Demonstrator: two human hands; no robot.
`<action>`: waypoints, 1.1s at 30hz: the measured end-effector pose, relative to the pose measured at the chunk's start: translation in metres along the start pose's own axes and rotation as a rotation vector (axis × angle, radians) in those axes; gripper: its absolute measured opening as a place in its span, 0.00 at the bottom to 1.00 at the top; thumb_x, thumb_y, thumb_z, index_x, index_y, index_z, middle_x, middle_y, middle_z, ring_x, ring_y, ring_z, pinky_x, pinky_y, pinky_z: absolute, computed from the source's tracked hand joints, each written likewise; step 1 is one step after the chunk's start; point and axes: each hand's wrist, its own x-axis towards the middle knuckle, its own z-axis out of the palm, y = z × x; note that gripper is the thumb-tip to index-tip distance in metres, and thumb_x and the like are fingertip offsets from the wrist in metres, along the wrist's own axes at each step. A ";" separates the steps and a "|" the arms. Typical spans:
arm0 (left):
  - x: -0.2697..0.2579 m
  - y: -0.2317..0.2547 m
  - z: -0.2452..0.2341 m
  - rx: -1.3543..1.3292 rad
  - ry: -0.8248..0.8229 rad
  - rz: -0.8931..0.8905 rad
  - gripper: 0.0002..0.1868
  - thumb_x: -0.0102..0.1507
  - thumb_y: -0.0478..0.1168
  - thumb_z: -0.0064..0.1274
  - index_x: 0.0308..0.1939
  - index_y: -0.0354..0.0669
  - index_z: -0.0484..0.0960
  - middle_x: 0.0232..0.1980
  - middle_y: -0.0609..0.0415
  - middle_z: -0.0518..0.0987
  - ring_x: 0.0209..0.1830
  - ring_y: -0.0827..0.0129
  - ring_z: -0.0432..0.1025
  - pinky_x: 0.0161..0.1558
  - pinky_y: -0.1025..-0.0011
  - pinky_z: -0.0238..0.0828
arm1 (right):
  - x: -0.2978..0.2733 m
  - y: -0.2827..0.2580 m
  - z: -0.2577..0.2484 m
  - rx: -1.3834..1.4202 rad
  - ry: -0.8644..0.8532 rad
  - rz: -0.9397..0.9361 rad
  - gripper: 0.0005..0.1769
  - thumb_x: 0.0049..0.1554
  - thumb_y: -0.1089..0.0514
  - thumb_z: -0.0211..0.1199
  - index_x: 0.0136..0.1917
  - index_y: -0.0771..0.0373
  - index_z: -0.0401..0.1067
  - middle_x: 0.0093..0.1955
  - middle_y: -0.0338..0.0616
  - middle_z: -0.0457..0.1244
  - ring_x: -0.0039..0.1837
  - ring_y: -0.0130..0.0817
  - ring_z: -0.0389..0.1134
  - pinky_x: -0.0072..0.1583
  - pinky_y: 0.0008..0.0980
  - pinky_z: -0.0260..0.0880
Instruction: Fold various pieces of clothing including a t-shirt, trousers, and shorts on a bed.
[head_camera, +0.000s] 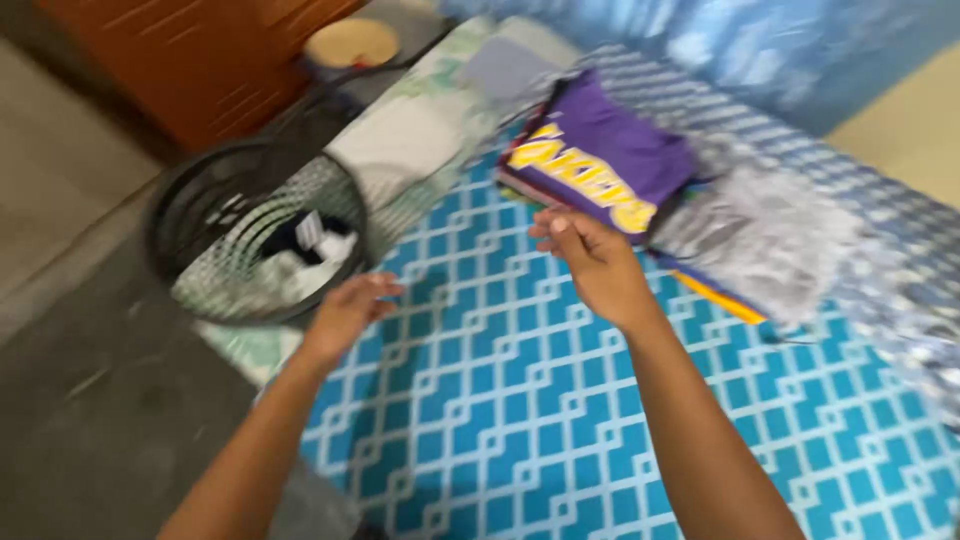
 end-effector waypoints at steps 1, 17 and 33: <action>-0.029 0.006 -0.032 0.001 0.042 -0.015 0.23 0.72 0.53 0.43 0.60 0.39 0.79 0.54 0.51 0.84 0.52 0.68 0.78 0.55 0.65 0.74 | 0.000 -0.004 0.023 0.022 -0.039 0.007 0.25 0.70 0.45 0.51 0.64 0.67 0.73 0.58 0.45 0.71 0.56 0.31 0.71 0.60 0.33 0.70; 0.054 -0.002 -0.274 0.818 0.291 0.061 0.14 0.67 0.47 0.54 0.48 0.42 0.85 0.44 0.49 0.85 0.44 0.60 0.80 0.47 0.63 0.76 | 0.127 -0.015 0.280 -0.202 -0.378 0.211 0.17 0.65 0.51 0.56 0.62 0.60 0.77 0.51 0.36 0.73 0.50 0.22 0.72 0.51 0.27 0.72; 0.154 -0.080 -0.293 1.708 -0.414 -0.828 0.28 0.70 0.54 0.48 0.72 0.47 0.73 0.75 0.55 0.69 0.74 0.56 0.64 0.69 0.44 0.53 | 0.163 0.028 0.362 -0.253 -0.401 0.463 0.16 0.63 0.56 0.58 0.62 0.58 0.76 0.52 0.41 0.73 0.53 0.27 0.73 0.55 0.28 0.72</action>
